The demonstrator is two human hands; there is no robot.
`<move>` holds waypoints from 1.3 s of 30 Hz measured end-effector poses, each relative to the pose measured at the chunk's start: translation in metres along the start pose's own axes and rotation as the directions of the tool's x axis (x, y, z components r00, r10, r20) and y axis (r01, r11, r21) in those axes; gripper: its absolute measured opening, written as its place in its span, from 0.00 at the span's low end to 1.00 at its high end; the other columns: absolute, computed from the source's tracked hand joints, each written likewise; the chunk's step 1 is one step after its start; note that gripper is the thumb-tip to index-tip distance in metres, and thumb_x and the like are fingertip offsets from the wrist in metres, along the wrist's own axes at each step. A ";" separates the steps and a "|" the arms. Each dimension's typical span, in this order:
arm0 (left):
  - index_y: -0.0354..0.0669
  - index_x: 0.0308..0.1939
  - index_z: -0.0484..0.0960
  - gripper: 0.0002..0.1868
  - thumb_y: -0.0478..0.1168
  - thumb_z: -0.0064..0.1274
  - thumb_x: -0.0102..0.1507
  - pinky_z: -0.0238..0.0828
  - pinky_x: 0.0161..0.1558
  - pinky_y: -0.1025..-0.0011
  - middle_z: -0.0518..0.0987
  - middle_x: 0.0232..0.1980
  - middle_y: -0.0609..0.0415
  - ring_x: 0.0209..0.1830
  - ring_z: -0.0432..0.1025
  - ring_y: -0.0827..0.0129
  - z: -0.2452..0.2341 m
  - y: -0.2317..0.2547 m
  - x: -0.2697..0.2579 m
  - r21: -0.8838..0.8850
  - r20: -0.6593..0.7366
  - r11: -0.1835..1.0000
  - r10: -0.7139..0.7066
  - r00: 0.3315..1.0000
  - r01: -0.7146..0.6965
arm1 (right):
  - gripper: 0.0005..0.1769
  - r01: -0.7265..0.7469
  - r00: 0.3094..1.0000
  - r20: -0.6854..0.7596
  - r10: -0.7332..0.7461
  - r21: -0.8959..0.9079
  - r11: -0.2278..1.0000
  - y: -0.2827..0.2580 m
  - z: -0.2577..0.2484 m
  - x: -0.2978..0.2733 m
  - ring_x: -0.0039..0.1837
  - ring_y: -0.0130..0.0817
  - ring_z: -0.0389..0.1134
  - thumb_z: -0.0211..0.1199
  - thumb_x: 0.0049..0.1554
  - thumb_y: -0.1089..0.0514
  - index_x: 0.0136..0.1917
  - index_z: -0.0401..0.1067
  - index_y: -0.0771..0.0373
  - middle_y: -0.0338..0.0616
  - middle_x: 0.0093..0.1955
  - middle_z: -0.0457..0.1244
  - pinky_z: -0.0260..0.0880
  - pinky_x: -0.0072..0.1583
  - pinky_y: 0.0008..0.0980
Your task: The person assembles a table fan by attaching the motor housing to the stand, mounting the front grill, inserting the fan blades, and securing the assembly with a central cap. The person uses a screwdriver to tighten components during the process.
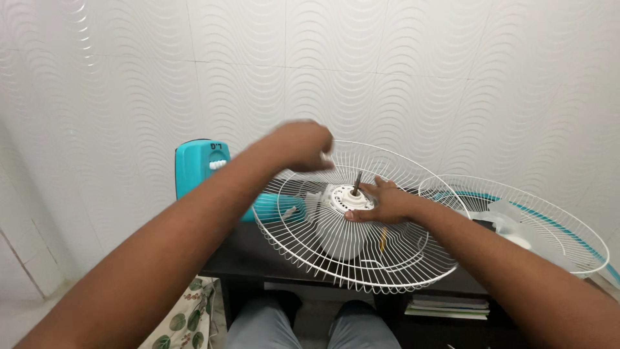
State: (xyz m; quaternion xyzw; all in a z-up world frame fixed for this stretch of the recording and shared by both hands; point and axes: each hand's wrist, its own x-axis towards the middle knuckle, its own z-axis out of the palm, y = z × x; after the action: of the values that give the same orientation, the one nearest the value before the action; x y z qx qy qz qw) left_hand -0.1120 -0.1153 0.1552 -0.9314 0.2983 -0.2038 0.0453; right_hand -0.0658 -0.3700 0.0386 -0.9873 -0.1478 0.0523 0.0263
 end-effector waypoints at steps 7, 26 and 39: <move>0.43 0.61 0.78 0.34 0.59 0.62 0.59 0.75 0.53 0.55 0.75 0.61 0.51 0.57 0.74 0.56 0.050 0.042 0.007 -0.196 0.387 0.980 0.105 0.916 -0.029 | 0.57 -0.007 0.996 -0.081 0.029 0.258 0.966 -0.016 -0.009 -0.034 0.70 0.59 0.67 0.65 0.42 0.23 0.71 0.55 0.62 0.65 0.71 0.57 0.72 0.67 0.51; 0.42 0.56 0.84 0.25 0.47 0.64 0.57 0.75 0.54 0.62 0.84 0.53 0.48 0.52 0.79 0.58 0.088 0.033 0.034 -0.223 0.223 0.974 0.081 0.971 -0.030 | 0.26 0.268 0.863 -0.435 -0.258 -0.039 0.963 -0.021 -0.005 -0.049 0.51 0.43 0.66 0.57 0.61 0.38 0.47 0.72 0.66 0.54 0.48 0.64 0.70 0.53 0.44; 0.44 0.51 0.87 0.21 0.49 0.62 0.58 0.77 0.50 0.62 0.83 0.49 0.51 0.48 0.79 0.59 0.078 0.041 0.019 -0.159 0.214 0.987 0.052 0.975 -0.018 | 0.11 0.112 0.953 -0.276 0.125 0.704 0.702 0.002 0.006 -0.036 0.43 0.29 0.69 0.63 0.58 0.55 0.46 0.81 0.65 0.45 0.40 0.72 0.68 0.49 0.30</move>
State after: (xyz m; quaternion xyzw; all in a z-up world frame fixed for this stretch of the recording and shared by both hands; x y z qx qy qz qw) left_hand -0.0880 -0.1628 0.0824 -0.9434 0.3229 -0.0756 0.0081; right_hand -0.1001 -0.3820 0.0359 -0.8964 -0.1067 -0.0465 0.4277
